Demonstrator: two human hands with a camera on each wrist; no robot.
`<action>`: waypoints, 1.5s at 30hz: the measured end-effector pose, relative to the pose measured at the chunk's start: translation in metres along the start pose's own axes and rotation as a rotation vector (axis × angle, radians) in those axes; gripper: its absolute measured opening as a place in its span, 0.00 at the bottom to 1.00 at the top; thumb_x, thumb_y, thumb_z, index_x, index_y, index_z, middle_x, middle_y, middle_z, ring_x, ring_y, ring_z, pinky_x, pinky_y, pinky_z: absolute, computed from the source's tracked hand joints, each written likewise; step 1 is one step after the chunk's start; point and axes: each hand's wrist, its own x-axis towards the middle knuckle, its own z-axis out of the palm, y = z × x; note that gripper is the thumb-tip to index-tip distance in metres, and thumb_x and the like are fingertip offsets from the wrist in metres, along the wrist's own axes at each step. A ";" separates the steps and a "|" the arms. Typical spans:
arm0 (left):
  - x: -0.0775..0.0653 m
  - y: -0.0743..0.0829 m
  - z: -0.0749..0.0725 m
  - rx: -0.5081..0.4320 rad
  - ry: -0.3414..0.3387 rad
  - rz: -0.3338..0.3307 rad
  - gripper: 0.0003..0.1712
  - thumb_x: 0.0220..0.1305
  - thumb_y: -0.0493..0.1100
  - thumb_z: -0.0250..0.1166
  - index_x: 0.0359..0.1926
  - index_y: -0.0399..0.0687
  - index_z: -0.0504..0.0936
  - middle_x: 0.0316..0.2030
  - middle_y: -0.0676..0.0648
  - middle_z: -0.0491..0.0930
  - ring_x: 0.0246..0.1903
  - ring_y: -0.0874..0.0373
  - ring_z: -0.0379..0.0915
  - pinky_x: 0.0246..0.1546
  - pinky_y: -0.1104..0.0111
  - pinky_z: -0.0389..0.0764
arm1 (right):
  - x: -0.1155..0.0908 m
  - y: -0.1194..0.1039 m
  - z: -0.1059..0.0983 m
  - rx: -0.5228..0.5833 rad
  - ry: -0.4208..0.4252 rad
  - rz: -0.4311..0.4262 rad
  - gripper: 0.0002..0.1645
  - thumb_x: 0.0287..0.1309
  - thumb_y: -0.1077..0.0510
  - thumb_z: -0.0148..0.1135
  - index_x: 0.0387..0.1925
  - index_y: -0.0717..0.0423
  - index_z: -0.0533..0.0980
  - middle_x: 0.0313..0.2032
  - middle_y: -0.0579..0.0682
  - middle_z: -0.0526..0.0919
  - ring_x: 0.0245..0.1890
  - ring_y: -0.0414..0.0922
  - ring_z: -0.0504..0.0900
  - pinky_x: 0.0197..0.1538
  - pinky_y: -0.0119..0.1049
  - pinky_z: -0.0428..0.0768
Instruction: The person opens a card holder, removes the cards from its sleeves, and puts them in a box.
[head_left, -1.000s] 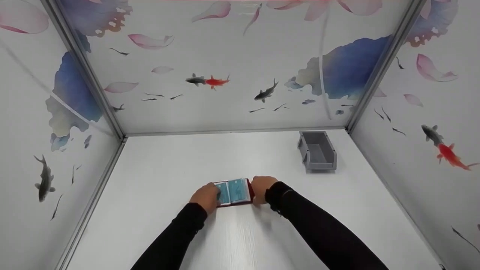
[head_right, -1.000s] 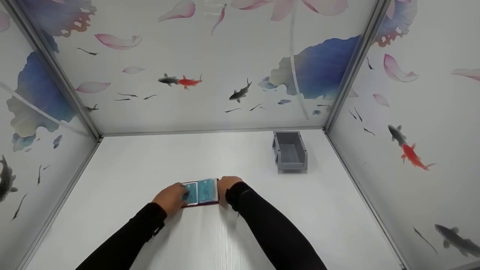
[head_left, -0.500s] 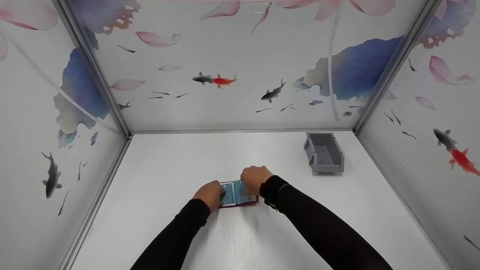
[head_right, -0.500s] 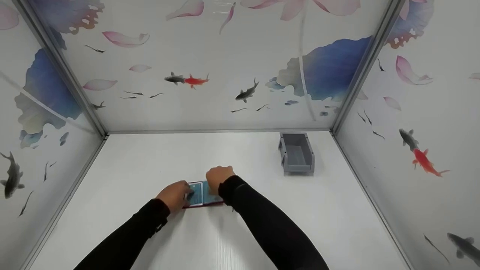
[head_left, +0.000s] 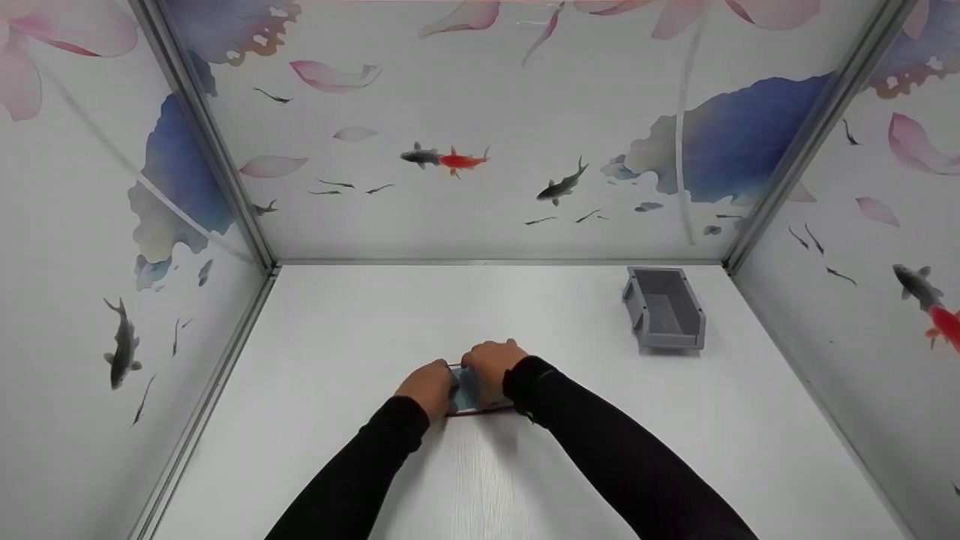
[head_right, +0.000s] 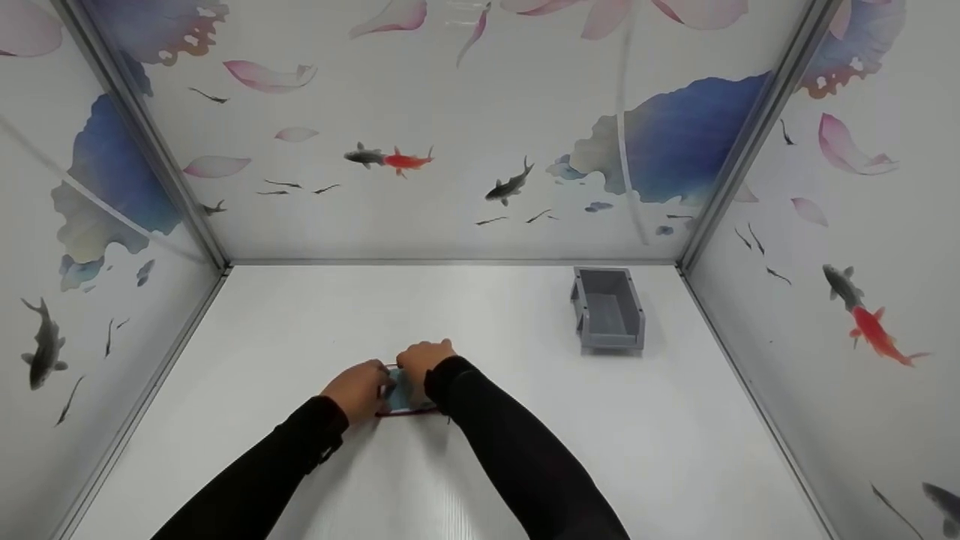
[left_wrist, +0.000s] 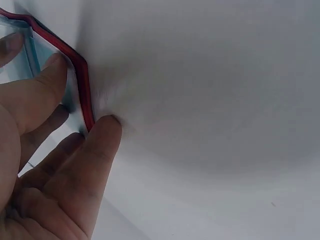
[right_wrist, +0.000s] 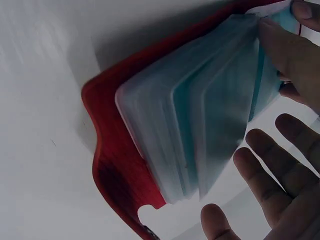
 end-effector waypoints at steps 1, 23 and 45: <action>0.000 0.000 0.000 -0.014 -0.004 -0.007 0.12 0.58 0.35 0.87 0.36 0.40 0.90 0.42 0.42 0.88 0.37 0.53 0.81 0.49 0.54 0.90 | 0.000 0.000 0.003 0.007 0.001 -0.001 0.34 0.50 0.51 0.91 0.60 0.44 0.89 0.53 0.45 0.94 0.55 0.48 0.89 0.62 0.65 0.88; -0.002 -0.005 0.004 0.027 -0.014 0.008 0.15 0.62 0.40 0.87 0.45 0.41 0.91 0.45 0.43 0.86 0.41 0.52 0.84 0.49 0.55 0.90 | -0.015 -0.008 -0.015 0.002 0.038 -0.084 0.38 0.53 0.36 0.87 0.64 0.43 0.87 0.58 0.45 0.91 0.60 0.52 0.86 0.64 0.73 0.85; -0.005 -0.006 0.004 0.025 -0.016 0.040 0.15 0.62 0.41 0.87 0.46 0.44 0.92 0.47 0.43 0.87 0.42 0.51 0.85 0.49 0.56 0.90 | -0.008 -0.003 -0.011 0.108 -0.021 -0.011 0.46 0.48 0.40 0.91 0.70 0.40 0.85 0.61 0.49 0.89 0.64 0.54 0.84 0.72 0.85 0.73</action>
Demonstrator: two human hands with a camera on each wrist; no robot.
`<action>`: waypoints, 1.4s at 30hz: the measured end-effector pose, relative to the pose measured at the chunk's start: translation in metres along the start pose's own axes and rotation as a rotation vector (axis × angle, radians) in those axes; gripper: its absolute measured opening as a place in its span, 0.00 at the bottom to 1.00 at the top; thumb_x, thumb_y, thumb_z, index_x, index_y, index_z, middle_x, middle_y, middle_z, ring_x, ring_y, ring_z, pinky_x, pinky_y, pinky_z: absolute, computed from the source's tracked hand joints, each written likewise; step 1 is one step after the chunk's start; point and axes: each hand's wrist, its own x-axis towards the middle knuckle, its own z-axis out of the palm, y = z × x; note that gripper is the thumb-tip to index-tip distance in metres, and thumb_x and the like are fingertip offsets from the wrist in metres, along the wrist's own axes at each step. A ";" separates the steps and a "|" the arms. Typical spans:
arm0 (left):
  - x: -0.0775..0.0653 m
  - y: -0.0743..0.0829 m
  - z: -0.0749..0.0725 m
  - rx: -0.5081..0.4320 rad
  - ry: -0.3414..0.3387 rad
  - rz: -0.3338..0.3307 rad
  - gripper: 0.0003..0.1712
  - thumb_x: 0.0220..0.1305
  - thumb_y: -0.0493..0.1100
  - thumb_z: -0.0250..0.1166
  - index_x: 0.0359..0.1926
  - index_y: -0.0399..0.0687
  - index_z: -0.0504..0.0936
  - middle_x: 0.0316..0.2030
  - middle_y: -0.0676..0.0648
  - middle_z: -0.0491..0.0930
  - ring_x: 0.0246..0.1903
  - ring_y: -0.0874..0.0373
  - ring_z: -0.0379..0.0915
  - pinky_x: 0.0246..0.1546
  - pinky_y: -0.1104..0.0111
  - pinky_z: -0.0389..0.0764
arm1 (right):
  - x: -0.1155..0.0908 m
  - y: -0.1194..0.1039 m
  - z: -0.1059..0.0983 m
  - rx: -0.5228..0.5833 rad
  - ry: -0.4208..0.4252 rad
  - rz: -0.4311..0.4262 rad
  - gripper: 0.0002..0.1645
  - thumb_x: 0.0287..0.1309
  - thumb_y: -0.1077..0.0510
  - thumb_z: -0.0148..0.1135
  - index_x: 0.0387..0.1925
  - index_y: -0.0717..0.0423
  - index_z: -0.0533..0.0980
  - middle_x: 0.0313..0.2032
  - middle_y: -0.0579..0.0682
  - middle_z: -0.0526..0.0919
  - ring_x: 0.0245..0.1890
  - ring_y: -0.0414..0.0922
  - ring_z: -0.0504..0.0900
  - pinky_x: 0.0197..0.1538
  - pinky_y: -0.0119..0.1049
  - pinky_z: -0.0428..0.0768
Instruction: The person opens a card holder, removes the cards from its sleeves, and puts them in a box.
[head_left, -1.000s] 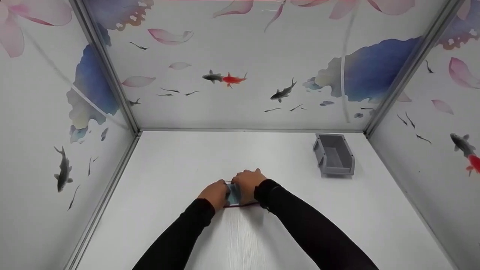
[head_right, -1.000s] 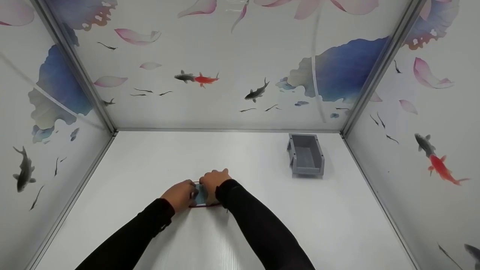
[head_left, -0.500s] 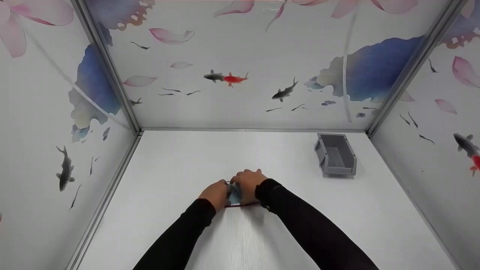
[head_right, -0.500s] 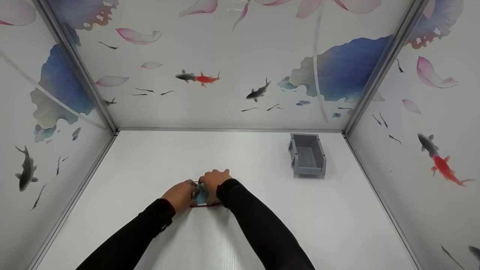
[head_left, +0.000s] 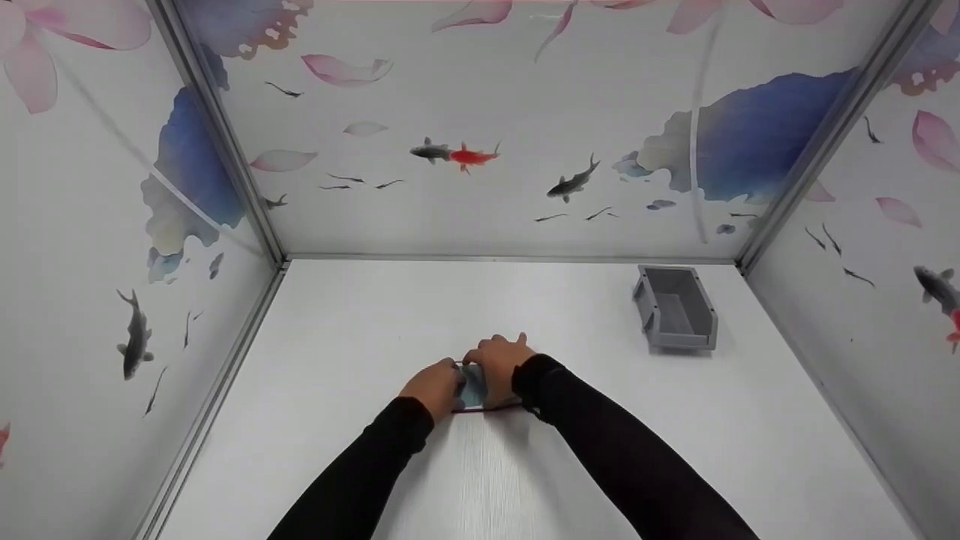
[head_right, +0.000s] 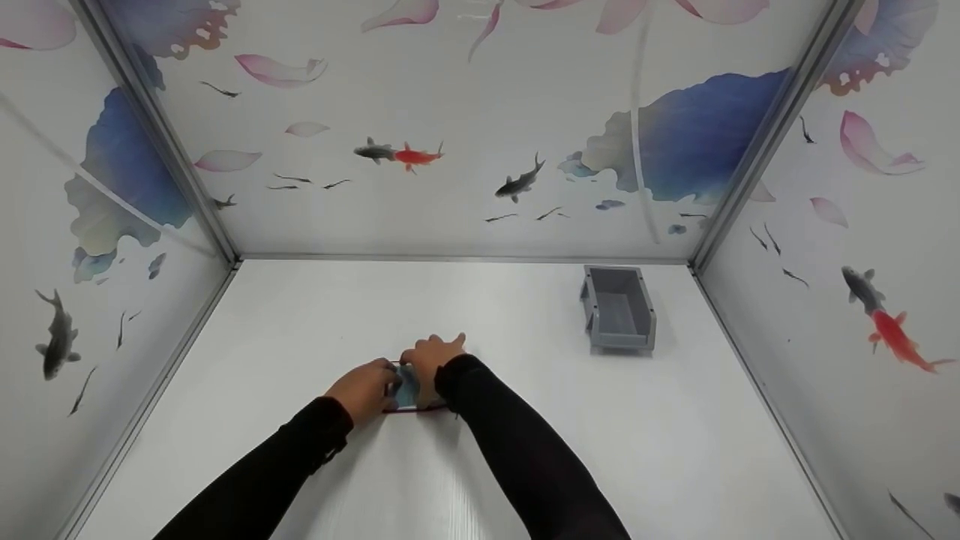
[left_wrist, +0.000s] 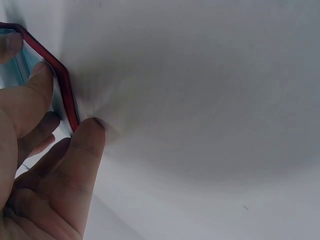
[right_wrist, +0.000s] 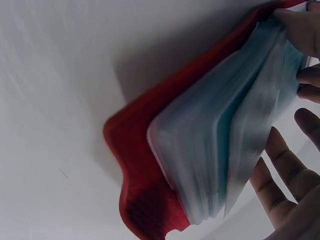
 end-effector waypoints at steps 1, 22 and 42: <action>0.001 0.001 -0.001 -0.002 -0.004 0.000 0.15 0.62 0.41 0.87 0.46 0.44 0.92 0.47 0.43 0.87 0.42 0.51 0.85 0.49 0.56 0.89 | 0.000 0.002 0.000 0.003 0.006 -0.003 0.47 0.48 0.40 0.92 0.70 0.40 0.85 0.61 0.49 0.89 0.64 0.55 0.84 0.71 0.86 0.73; 0.007 0.020 -0.010 -0.052 -0.025 -0.021 0.09 0.62 0.34 0.85 0.36 0.37 0.91 0.42 0.41 0.89 0.39 0.51 0.84 0.49 0.55 0.90 | -0.020 0.028 -0.014 -0.192 -0.002 -0.007 0.55 0.49 0.31 0.89 0.77 0.41 0.78 0.64 0.52 0.87 0.68 0.55 0.82 0.76 0.89 0.63; -0.005 0.013 -0.004 -0.048 0.000 -0.045 0.08 0.64 0.34 0.83 0.38 0.37 0.90 0.43 0.42 0.87 0.39 0.52 0.83 0.50 0.56 0.90 | -0.147 0.211 -0.065 0.276 0.215 0.464 0.49 0.59 0.48 0.84 0.76 0.59 0.73 0.67 0.69 0.82 0.59 0.63 0.83 0.62 0.67 0.84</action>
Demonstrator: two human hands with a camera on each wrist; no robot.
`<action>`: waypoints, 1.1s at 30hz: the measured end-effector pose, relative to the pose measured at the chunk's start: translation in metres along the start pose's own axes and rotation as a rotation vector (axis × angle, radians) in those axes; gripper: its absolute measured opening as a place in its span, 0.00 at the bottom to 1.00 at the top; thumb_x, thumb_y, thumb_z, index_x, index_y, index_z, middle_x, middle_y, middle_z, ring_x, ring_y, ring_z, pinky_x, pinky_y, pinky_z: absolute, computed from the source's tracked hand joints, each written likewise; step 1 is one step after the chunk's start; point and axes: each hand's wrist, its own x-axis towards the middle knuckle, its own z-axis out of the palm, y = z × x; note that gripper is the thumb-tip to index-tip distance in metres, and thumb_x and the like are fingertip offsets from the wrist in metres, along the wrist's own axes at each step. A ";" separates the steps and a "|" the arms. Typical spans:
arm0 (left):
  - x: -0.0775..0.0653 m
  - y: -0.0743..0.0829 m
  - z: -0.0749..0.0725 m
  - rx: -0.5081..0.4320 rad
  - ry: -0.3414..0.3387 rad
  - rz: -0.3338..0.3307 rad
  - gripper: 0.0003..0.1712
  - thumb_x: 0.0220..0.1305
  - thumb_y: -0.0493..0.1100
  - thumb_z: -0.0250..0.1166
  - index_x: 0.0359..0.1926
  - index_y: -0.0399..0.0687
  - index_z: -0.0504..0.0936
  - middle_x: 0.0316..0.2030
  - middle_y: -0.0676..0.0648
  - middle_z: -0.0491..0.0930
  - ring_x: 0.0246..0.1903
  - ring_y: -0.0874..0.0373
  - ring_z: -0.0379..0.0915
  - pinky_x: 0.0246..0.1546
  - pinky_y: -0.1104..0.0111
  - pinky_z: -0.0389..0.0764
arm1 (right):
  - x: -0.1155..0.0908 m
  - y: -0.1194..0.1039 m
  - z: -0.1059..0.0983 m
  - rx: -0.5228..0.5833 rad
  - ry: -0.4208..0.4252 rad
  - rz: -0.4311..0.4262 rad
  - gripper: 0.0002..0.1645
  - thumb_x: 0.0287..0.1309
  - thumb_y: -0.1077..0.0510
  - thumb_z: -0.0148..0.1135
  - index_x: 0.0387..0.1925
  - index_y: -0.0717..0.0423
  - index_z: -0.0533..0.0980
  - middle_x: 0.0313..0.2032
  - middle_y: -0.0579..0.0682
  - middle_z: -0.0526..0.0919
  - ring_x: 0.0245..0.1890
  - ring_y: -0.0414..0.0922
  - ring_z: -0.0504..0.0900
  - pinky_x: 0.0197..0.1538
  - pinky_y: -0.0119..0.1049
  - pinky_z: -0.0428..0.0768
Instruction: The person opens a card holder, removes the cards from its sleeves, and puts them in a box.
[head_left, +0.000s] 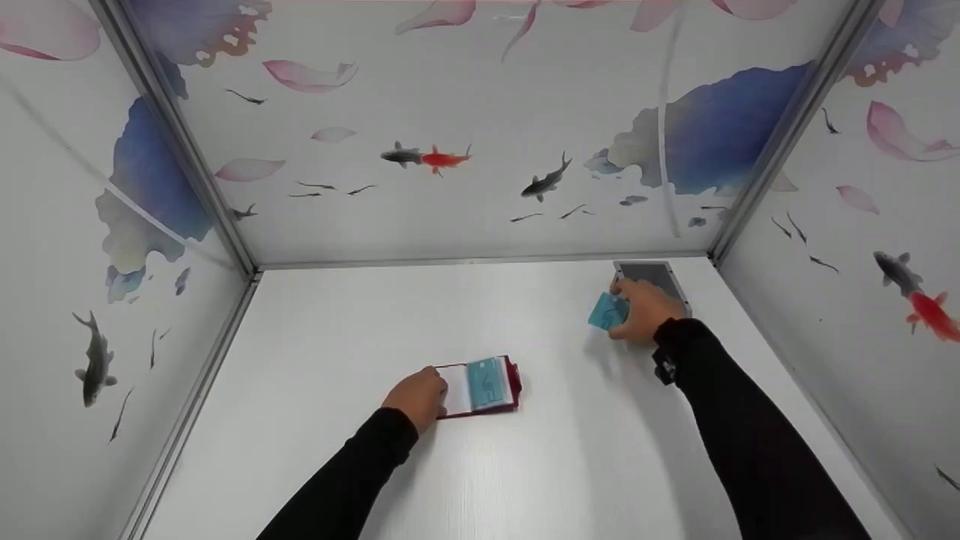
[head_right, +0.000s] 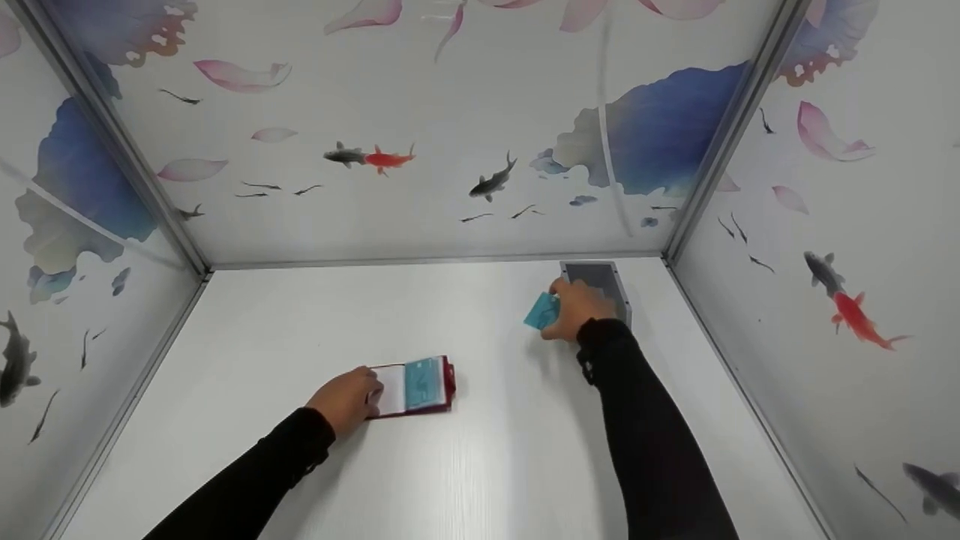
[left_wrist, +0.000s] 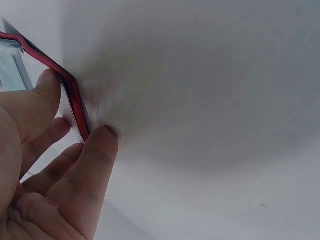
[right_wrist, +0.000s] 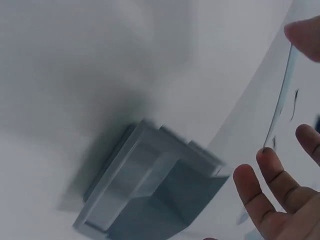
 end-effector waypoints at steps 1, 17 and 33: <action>-0.002 -0.001 0.000 0.001 0.005 0.004 0.08 0.64 0.34 0.83 0.39 0.37 0.90 0.44 0.42 0.87 0.40 0.51 0.84 0.51 0.56 0.90 | -0.002 0.008 -0.004 -0.004 0.028 0.035 0.49 0.58 0.47 0.83 0.76 0.59 0.73 0.67 0.70 0.81 0.59 0.65 0.82 0.62 0.71 0.82; 0.002 0.003 0.006 0.080 0.033 -0.003 0.09 0.61 0.34 0.85 0.37 0.37 0.91 0.41 0.41 0.87 0.38 0.50 0.86 0.49 0.56 0.92 | 0.009 0.087 0.015 -0.163 0.160 0.215 0.50 0.54 0.47 0.77 0.73 0.66 0.70 0.60 0.80 0.78 0.59 0.79 0.79 0.59 0.82 0.78; 0.002 0.007 0.005 0.086 0.045 0.012 0.09 0.59 0.32 0.85 0.32 0.38 0.90 0.39 0.41 0.86 0.36 0.50 0.85 0.46 0.56 0.91 | 0.004 0.074 -0.002 -0.140 0.041 0.128 0.41 0.64 0.45 0.74 0.71 0.64 0.78 0.65 0.74 0.83 0.64 0.77 0.80 0.63 0.82 0.77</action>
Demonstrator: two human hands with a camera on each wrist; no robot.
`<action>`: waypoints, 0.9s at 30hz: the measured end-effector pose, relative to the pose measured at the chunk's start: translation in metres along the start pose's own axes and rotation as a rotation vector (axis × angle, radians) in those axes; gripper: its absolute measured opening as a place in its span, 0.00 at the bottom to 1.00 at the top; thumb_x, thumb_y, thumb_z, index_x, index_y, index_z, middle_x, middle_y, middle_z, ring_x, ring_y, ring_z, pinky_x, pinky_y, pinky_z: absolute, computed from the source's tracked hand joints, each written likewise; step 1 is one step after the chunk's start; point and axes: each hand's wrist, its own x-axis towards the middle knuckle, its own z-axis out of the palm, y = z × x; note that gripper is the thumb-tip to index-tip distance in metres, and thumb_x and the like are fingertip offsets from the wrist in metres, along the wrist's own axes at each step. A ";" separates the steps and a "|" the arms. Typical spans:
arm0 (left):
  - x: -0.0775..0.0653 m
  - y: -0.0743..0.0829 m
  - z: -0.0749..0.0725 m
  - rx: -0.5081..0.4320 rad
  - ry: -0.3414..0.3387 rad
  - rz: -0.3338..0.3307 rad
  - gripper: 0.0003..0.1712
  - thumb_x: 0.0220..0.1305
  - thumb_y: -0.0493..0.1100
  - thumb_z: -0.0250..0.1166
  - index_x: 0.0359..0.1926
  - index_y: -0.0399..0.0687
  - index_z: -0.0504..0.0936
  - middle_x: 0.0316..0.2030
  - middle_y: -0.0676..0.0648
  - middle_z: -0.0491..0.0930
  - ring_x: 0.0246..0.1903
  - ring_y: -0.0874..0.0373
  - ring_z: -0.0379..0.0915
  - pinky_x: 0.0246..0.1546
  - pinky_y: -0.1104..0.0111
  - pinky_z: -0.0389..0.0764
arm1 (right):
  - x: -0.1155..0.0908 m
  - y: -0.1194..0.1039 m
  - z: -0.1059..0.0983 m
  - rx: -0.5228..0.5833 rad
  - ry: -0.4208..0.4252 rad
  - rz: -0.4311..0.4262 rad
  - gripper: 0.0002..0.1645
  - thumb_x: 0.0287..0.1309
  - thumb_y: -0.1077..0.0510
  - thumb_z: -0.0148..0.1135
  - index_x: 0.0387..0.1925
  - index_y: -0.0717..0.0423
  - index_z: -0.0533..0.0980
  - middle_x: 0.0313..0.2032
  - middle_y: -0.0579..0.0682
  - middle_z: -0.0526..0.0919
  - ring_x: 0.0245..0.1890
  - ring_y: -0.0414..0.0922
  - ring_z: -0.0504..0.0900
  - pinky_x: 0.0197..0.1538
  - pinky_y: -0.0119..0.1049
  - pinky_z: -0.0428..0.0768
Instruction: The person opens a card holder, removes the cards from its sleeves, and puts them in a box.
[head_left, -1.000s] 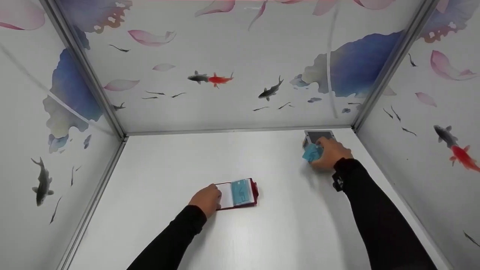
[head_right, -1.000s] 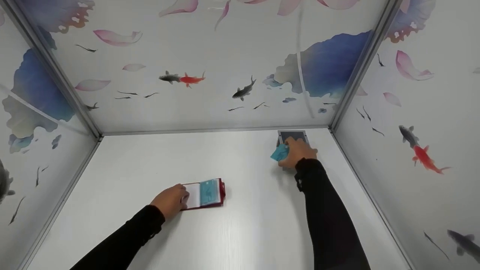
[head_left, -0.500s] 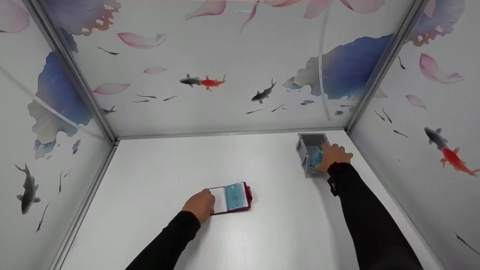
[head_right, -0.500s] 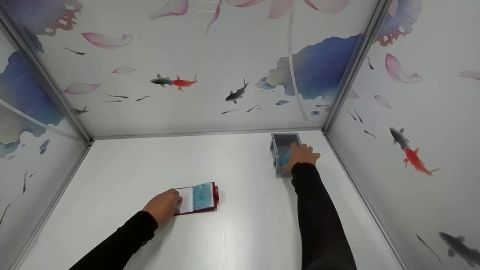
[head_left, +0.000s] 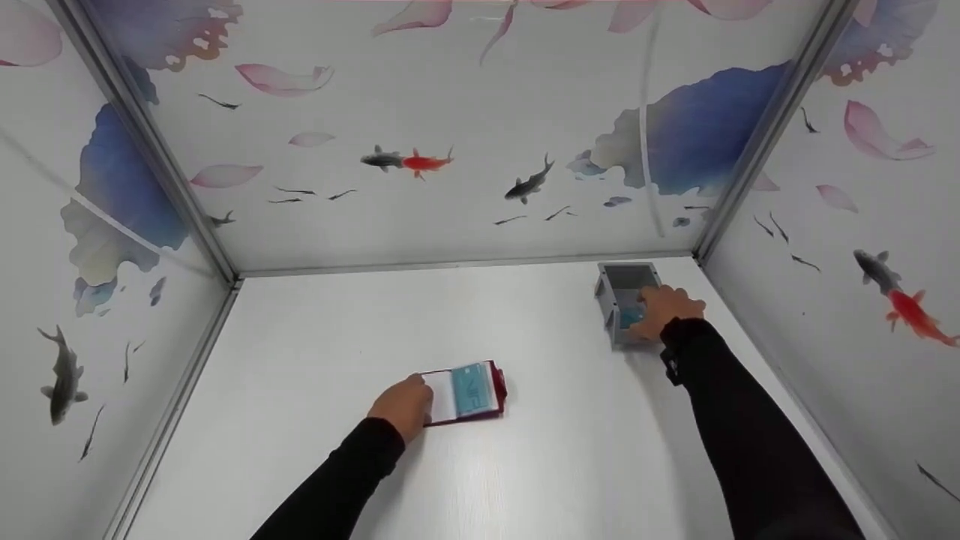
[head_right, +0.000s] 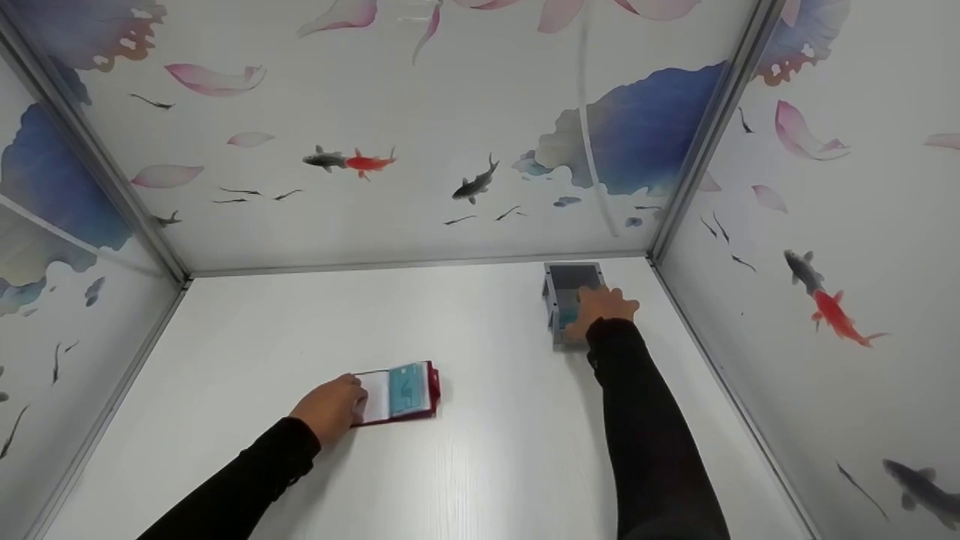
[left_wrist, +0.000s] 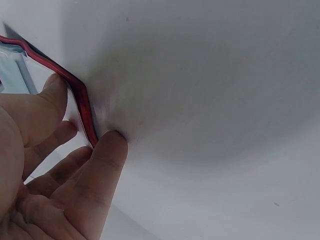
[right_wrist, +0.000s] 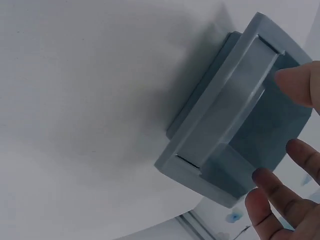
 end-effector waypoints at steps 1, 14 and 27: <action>0.000 -0.001 0.000 0.007 0.004 0.000 0.09 0.59 0.32 0.85 0.32 0.38 0.90 0.39 0.41 0.86 0.36 0.50 0.85 0.46 0.56 0.91 | 0.000 -0.005 -0.002 -0.010 0.011 -0.021 0.40 0.64 0.45 0.74 0.71 0.63 0.79 0.65 0.74 0.84 0.63 0.77 0.81 0.62 0.82 0.77; 0.003 -0.003 0.003 0.093 -0.012 -0.014 0.08 0.65 0.34 0.83 0.40 0.36 0.91 0.44 0.38 0.89 0.44 0.45 0.90 0.55 0.54 0.93 | -0.034 -0.163 0.011 -0.025 -0.030 -0.539 0.16 0.72 0.52 0.79 0.55 0.56 0.91 0.56 0.57 0.94 0.59 0.58 0.91 0.66 0.57 0.89; -0.001 0.003 0.002 0.088 0.008 0.002 0.08 0.64 0.35 0.84 0.37 0.37 0.91 0.41 0.40 0.88 0.40 0.49 0.88 0.50 0.58 0.93 | -0.042 -0.244 0.080 -0.171 -0.087 -0.593 0.36 0.61 0.37 0.87 0.64 0.51 0.89 0.64 0.54 0.88 0.64 0.56 0.83 0.65 0.61 0.87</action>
